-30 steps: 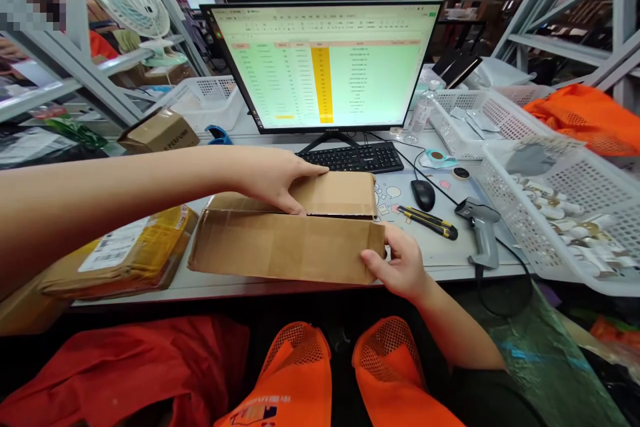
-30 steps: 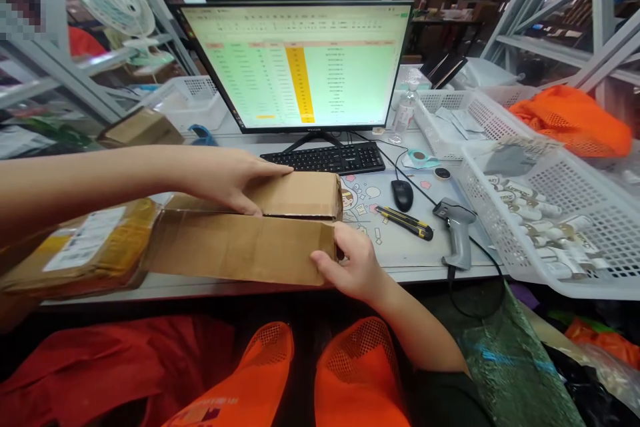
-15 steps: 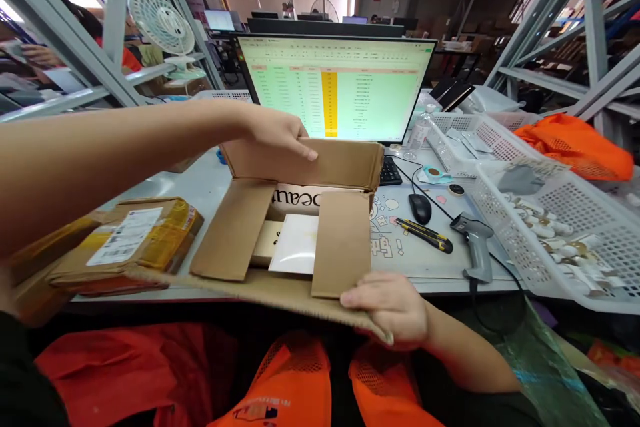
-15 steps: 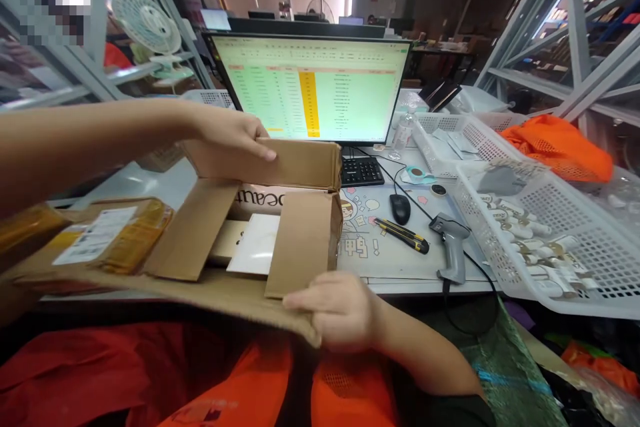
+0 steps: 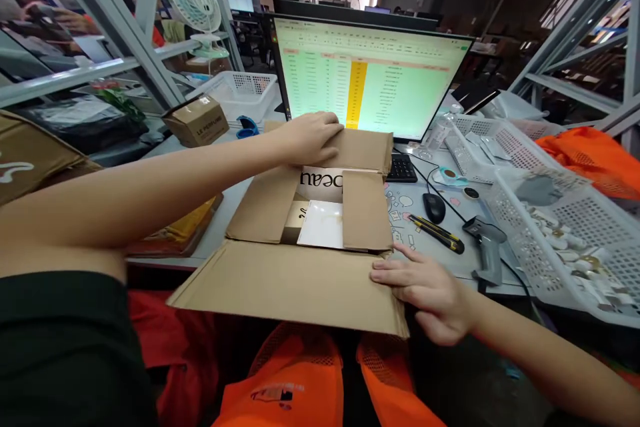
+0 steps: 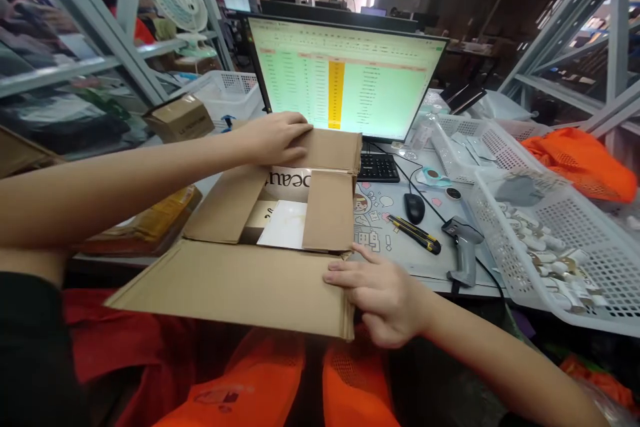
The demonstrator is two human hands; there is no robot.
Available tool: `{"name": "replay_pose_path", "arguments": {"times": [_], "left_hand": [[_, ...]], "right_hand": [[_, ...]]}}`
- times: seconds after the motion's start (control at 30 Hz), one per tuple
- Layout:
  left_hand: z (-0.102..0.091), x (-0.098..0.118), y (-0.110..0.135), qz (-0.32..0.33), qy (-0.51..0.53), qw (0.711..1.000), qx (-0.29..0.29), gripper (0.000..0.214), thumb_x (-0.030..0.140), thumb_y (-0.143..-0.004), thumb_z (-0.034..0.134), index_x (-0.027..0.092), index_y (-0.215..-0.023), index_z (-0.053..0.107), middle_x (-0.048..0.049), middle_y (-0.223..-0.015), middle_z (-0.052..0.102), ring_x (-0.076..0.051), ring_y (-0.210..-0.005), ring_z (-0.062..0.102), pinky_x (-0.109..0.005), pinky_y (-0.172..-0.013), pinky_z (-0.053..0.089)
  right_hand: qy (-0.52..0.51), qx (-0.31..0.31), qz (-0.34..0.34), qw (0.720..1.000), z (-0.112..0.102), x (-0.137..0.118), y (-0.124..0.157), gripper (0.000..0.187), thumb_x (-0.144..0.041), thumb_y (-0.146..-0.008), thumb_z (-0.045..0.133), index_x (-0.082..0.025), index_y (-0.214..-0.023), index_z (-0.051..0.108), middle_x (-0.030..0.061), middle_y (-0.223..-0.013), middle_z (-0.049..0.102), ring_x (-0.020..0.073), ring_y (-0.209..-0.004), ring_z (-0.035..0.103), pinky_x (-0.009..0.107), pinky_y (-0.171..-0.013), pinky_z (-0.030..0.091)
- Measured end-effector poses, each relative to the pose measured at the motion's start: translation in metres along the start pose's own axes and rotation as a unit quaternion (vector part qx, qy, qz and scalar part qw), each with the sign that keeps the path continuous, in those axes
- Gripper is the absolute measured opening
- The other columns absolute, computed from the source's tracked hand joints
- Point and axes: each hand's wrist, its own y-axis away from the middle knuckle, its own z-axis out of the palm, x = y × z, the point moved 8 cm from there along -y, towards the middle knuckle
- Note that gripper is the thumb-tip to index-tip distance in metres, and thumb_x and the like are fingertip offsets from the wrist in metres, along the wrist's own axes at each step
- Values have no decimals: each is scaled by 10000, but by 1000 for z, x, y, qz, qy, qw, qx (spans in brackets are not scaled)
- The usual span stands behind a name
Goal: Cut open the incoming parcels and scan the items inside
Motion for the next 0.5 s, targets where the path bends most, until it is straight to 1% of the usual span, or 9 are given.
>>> {"name": "replay_pose_path", "arguments": {"times": [0.07, 0.13, 0.2, 0.27, 0.3, 0.33, 0.4, 0.47, 0.5], "left_hand": [[-25, 18, 41, 63, 12, 997, 53, 606, 450, -992, 494, 190, -1522, 627, -167, -1569, 582, -321, -1492, 492, -469, -1287, 316], [-33, 34, 85, 113, 35, 991, 61, 500, 473, -1019, 501, 280, -1434, 703, -96, -1659, 521, -313, -1619, 339, -509, -1348, 187], [-22, 45, 121, 138, 80, 987, 2, 368, 509, -1017, 529, 332, -1187, 803, -37, -1649, 547, -318, -1649, 294, -547, -1363, 128], [-8, 47, 146, 127, 140, 980, -59, 340, 502, -1020, 523, 312, -935, 793, -37, -1541, 649, -307, -1606, 387, -540, -1353, 202], [-6, 44, 155, 110, 171, 977, -61, 369, 489, -1028, 501, 293, -839, 750, -54, -1468, 698, -293, -1559, 457, -519, -1331, 277], [-10, 40, 163, 89, 198, 975, -38, 401, 502, -1030, 492, 280, -764, 693, -76, -1393, 734, -285, -1498, 524, -497, -1293, 355], [-27, 22, 181, 28, 232, 969, 74, 466, 612, -995, 515, 275, -678, 569, -107, -1245, 776, -295, -1357, 621, -495, -1199, 472], [-40, -4, 206, -62, 245, 946, 204, 495, 679, -936, 579, 272, -673, 476, -80, -1145, 784, -317, -1301, 642, -552, -1169, 500], [-40, -17, 221, -103, 253, 922, 272, 480, 651, -915, 623, 265, -689, 446, -54, -1108, 781, -324, -1298, 645, -585, -1177, 492]], "right_hand": [[-66, -43, 70, 994, -15, 14, -22, 279, -96, -874, 509, -267, -1022, 672, 86, -1254, 811, 233, -1163, 789, 485, -1219, 538], [-78, -64, 97, 990, -20, 32, -54, 279, -89, -928, 536, -274, -1053, 704, 60, -1195, 818, 207, -1127, 786, 425, -1163, 580], [-43, -86, 86, 992, -11, 53, -87, 202, -183, -999, 588, -244, -1112, 744, 94, -1281, 788, 263, -1298, 708, 489, -1173, 558], [4, -128, 69, 989, 9, 72, -113, 197, -282, -1042, 592, -207, -1107, 762, 133, -1351, 757, 352, -1439, 599, 608, -1194, 502], [25, -145, 63, 987, 17, 80, -119, 208, -295, -1053, 582, -196, -1067, 764, 144, -1316, 767, 372, -1442, 592, 639, -1194, 480], [39, -150, 58, 986, 21, 84, -122, 221, -289, -1058, 565, -193, -1010, 758, 148, -1239, 786, 368, -1403, 623, 640, -1192, 470], [39, -109, 39, 993, 12, 83, -113, 276, -270, -1056, 512, -219, -888, 724, 133, -1030, 798, 320, -1238, 720, 593, -1183, 469], [29, 0, 55, 998, -14, 79, -84, 343, -297, -1057, 456, -254, -800, 678, 125, -905, 778, 304, -1091, 763, 587, -1180, 455], [27, 72, 87, 993, -29, 80, -62, 363, -327, -1053, 447, -265, -762, 656, 129, -873, 774, 322, -1054, 769, 609, -1171, 454]]}}
